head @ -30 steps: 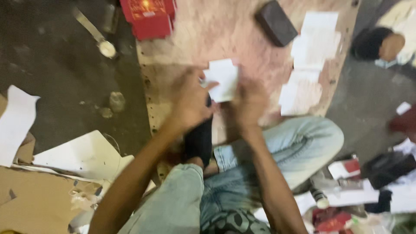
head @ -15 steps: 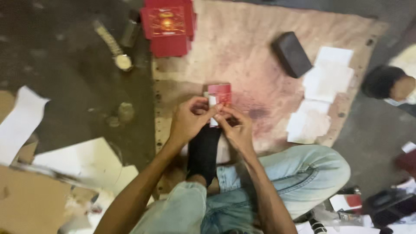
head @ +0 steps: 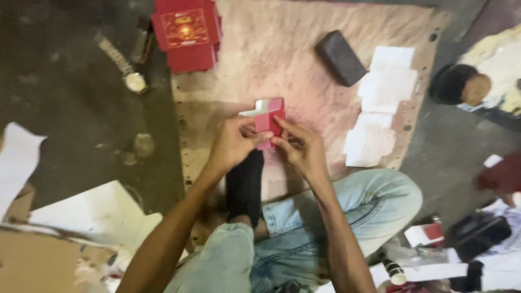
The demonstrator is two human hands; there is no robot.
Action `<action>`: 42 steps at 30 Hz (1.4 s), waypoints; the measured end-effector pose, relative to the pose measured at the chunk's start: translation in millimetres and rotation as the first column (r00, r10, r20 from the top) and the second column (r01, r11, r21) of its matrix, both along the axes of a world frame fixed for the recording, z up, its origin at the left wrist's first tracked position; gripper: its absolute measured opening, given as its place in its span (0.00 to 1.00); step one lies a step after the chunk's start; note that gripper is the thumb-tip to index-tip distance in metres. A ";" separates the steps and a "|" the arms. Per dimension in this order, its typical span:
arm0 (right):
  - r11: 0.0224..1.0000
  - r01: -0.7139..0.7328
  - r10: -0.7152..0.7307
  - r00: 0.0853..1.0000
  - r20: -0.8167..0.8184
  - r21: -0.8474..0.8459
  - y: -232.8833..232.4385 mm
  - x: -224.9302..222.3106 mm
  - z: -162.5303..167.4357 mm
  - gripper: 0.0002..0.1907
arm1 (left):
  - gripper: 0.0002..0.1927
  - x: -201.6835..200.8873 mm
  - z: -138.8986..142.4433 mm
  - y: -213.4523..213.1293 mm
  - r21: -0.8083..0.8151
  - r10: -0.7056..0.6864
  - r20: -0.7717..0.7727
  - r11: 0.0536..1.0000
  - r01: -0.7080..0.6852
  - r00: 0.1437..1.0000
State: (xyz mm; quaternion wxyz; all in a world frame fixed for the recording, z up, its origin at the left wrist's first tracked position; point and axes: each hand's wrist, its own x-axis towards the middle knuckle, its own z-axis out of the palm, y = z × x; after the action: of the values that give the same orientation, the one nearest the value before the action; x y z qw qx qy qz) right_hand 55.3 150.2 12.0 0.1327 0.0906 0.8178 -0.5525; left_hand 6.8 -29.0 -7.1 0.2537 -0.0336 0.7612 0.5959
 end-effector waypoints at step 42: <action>0.700 0.712 -0.516 0.462 -0.721 -0.044 13.2 -66.5 10.5 0.12 | 0.34 -19.1 6.3 35.1 -0.246 -0.041 -0.177 0.969 -0.004 0.983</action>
State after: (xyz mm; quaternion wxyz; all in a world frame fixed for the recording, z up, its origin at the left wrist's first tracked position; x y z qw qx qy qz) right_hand -11.2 163.5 22.5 -0.4031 0.1873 0.7803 -0.4399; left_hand -12.3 6.1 -0.7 0.1829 -0.0032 0.8491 0.4956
